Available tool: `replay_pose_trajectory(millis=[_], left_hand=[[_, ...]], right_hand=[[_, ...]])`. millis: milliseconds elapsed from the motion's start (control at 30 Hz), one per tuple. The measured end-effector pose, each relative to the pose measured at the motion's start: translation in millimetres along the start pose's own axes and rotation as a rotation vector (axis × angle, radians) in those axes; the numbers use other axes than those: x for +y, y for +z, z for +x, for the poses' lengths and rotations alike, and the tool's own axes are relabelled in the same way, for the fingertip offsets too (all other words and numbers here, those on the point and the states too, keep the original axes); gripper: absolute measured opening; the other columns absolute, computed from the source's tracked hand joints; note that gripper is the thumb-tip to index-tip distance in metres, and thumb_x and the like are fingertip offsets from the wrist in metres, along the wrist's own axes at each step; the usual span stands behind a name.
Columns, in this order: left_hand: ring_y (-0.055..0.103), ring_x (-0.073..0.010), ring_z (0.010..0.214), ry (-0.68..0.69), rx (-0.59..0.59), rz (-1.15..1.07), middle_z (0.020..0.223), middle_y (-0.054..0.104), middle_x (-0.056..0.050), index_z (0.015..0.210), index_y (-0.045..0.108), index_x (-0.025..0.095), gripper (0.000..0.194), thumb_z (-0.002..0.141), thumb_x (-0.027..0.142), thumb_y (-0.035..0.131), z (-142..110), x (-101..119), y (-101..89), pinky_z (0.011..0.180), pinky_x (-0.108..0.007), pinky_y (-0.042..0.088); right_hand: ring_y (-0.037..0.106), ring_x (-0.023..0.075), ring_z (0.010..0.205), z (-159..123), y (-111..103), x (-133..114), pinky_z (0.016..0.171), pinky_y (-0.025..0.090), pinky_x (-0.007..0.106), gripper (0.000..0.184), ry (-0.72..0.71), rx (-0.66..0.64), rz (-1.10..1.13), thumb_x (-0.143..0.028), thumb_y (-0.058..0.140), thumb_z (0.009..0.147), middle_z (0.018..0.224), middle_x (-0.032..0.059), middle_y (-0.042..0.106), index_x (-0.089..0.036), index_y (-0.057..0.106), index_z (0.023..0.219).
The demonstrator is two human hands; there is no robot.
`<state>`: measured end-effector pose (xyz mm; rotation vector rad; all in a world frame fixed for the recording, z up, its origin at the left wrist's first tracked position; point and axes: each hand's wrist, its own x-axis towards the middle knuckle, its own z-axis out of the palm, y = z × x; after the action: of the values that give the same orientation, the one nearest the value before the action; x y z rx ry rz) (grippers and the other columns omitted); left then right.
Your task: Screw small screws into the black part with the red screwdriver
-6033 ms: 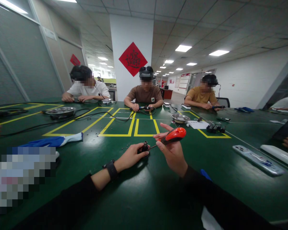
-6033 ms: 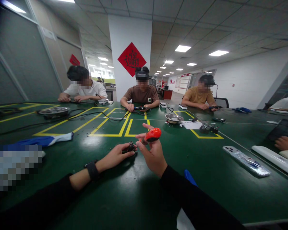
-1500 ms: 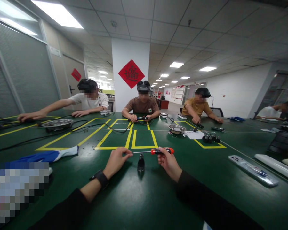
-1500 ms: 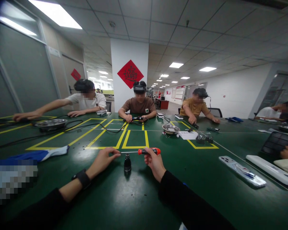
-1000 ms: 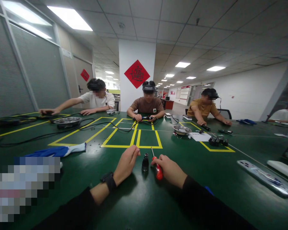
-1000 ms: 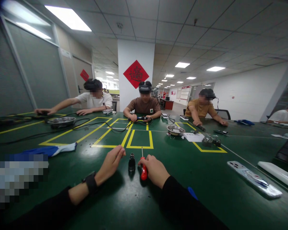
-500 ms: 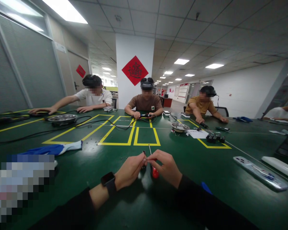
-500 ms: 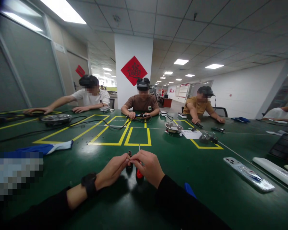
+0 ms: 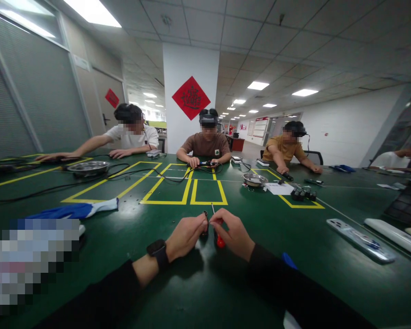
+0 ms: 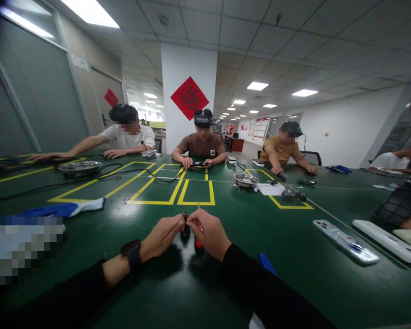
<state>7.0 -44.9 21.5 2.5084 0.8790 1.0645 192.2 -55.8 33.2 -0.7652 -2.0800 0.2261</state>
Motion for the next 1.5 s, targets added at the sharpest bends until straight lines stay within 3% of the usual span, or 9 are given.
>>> replay_pose_trajectory(millis=[167,267,333,633,1000,1200,1300,1433,1500], left_hand=[[0.052,-0.0164,0.084,-0.089,0.281,-0.022,0.091,0.054,-0.005,0.096,0.048,0.017,0.014,0.087,0.026,0.042,3,-11,-3.3,0.077,-0.029,0.042],[0.048,-0.022,0.108,-0.059,0.159,-0.013,0.117,0.051,-0.01,0.12,0.041,0.018,0.052,0.073,0.025,0.062,4,-17,-3.5,0.093,-0.035,0.039],[0.051,-0.0225,0.107,-0.091,0.038,-0.023,0.116,0.054,-0.009,0.126,0.039,0.02,0.063,0.069,0.025,0.065,3,-20,-2.1,0.093,-0.035,0.039],[0.057,-0.0161,0.074,-0.184,-0.062,-0.036,0.079,0.062,-0.001,0.083,0.059,0.016,0.027,0.07,0.038,0.067,7,-19,4.4,0.068,-0.025,0.042],[0.053,-0.0137,0.07,-0.174,-0.05,-0.012,0.074,0.058,0.002,0.078,0.056,0.016,0.027,0.069,0.038,0.068,6,-20,3.1,0.063,-0.023,0.039],[0.055,-0.0154,0.075,-0.168,-0.067,-0.034,0.081,0.06,0.0,0.09,0.056,0.017,0.029,0.071,0.036,0.067,6,-19,4.3,0.068,-0.025,0.042],[0.056,-0.0168,0.079,-0.173,-0.048,-0.048,0.086,0.061,-0.001,0.102,0.053,0.018,0.036,0.072,0.032,0.065,6,-17,5.3,0.073,-0.028,0.043],[0.058,-0.0198,0.087,-0.173,-0.053,-0.049,0.097,0.062,-0.005,0.11,0.052,0.019,0.039,0.074,0.028,0.062,6,-18,6.8,0.081,-0.032,0.044],[0.058,-0.0212,0.091,-0.174,-0.053,-0.049,0.101,0.063,-0.006,0.113,0.052,0.019,0.042,0.074,0.03,0.062,5,-19,7.2,0.084,-0.034,0.044]], right_hand=[[0.053,0.0127,0.071,0,-4,3,0.067,0.04,0.024,0.005,0.079,-0.046,-0.123,-0.022,0.051,0.085,0.079,0.0012,0.057,-0.018,0.054,0.086],[0.053,0.013,0.071,0,-6,5,0.066,0.039,0.024,0.002,0.075,-0.129,-0.233,-0.02,0.054,0.083,0.078,0.001,0.059,-0.018,0.055,0.084],[0.054,0.013,0.071,0,-6,5,0.066,0.038,0.023,0.003,0.055,-0.169,-0.29,-0.02,0.054,0.083,0.078,0.0011,0.06,-0.018,0.056,0.084],[0.054,0.0133,0.07,2,-1,9,0.065,0.034,0.025,0.008,-0.075,-0.236,-0.542,-0.022,0.052,0.085,0.076,0.0014,0.062,-0.018,0.057,0.081],[0.054,0.0143,0.073,3,-3,9,0.064,0.029,0.029,0.014,-0.258,-0.321,-0.647,-0.024,0.048,0.087,0.079,0.0029,0.063,-0.017,0.06,0.084],[0.056,0.0136,0.075,3,-7,13,0.069,0.036,0.025,0.011,-0.056,-0.179,-0.459,-0.026,0.052,0.086,0.082,0.0018,0.064,-0.019,0.06,0.088],[0.055,0.0149,0.089,4,-14,20,0.076,0.04,0.025,0.017,0.054,-0.113,-0.443,-0.014,0.047,0.086,0.095,0.0042,0.062,-0.019,0.058,0.099],[0.05,0.0182,0.1,1,-17,33,0.08,0.042,0.029,0.043,-0.005,-0.351,-0.542,0.001,0.048,0.078,0.119,0.0052,0.052,-0.026,0.056,0.11],[0.05,0.0184,0.097,-1,-15,37,0.079,0.043,0.029,0.041,-0.03,-0.455,-0.555,-0.002,0.051,0.078,0.121,0.0048,0.051,-0.028,0.057,0.109]])
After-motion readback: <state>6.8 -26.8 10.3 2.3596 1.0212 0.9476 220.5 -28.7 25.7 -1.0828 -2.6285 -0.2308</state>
